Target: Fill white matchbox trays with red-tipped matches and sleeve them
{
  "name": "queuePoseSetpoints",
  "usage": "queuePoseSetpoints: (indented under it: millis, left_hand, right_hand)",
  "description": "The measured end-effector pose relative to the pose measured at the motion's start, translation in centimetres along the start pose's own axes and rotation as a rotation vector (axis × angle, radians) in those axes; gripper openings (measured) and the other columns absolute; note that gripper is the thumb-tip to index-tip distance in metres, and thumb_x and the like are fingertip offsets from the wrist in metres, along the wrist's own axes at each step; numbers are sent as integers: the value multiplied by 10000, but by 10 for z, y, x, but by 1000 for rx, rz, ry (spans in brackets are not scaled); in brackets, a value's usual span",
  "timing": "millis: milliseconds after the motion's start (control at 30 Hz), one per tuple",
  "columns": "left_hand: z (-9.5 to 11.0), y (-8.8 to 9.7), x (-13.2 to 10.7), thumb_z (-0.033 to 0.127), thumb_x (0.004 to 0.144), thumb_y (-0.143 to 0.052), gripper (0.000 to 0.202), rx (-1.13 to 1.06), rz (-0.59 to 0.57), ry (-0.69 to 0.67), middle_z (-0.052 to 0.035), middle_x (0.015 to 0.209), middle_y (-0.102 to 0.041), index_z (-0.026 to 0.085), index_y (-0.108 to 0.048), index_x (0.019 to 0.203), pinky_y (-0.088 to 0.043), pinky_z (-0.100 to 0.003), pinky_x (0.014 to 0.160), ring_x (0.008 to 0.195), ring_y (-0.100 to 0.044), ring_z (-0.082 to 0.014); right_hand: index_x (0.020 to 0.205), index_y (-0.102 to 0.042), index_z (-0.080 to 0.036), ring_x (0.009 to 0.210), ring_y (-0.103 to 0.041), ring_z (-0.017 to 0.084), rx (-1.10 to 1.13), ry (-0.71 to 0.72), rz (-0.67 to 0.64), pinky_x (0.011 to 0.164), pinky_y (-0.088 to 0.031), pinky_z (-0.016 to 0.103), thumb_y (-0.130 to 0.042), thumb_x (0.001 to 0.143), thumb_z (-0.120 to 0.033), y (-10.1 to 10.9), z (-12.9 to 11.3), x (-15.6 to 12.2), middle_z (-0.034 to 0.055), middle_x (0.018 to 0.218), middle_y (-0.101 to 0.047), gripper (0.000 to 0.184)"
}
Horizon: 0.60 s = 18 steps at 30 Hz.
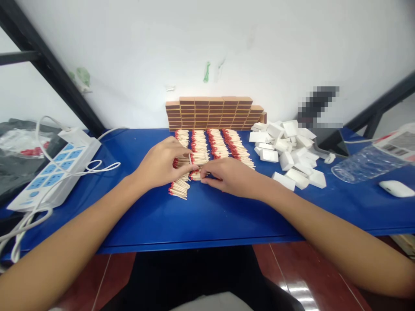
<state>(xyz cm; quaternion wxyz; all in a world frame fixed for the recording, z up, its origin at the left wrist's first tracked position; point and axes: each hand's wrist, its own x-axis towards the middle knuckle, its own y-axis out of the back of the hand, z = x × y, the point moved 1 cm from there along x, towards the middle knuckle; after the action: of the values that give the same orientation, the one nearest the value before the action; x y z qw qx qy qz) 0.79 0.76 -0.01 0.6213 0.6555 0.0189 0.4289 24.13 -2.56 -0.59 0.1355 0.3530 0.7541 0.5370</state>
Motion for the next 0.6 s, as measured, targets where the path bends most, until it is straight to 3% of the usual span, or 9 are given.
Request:
queuePoseSetpoints:
  millis: [333, 600]
  left_hand:
    - [1, 0, 0, 523, 908, -729, 407, 7, -1, 0, -83, 949, -779, 160, -774, 1086, -526, -366, 815, 976, -648, -258]
    - [5, 2, 1, 551, 919, -707, 386, -21, -32, -22, -56, 801, -730, 186, -774, 1023, -494, -336, 744, 841, -608, -224]
  right_hand:
    - [969, -679, -182, 821, -654, 174, -19, -88, -94, 708, -388, 274, -603, 990, -189, 5, -6, -2, 48, 936, -741, 80]
    - [920, -645, -189, 645, -507, 141, -70, -124, 169, 642, -307, 272, -606, 987, -231, 26, 4, -3, -15, 705, -585, 88]
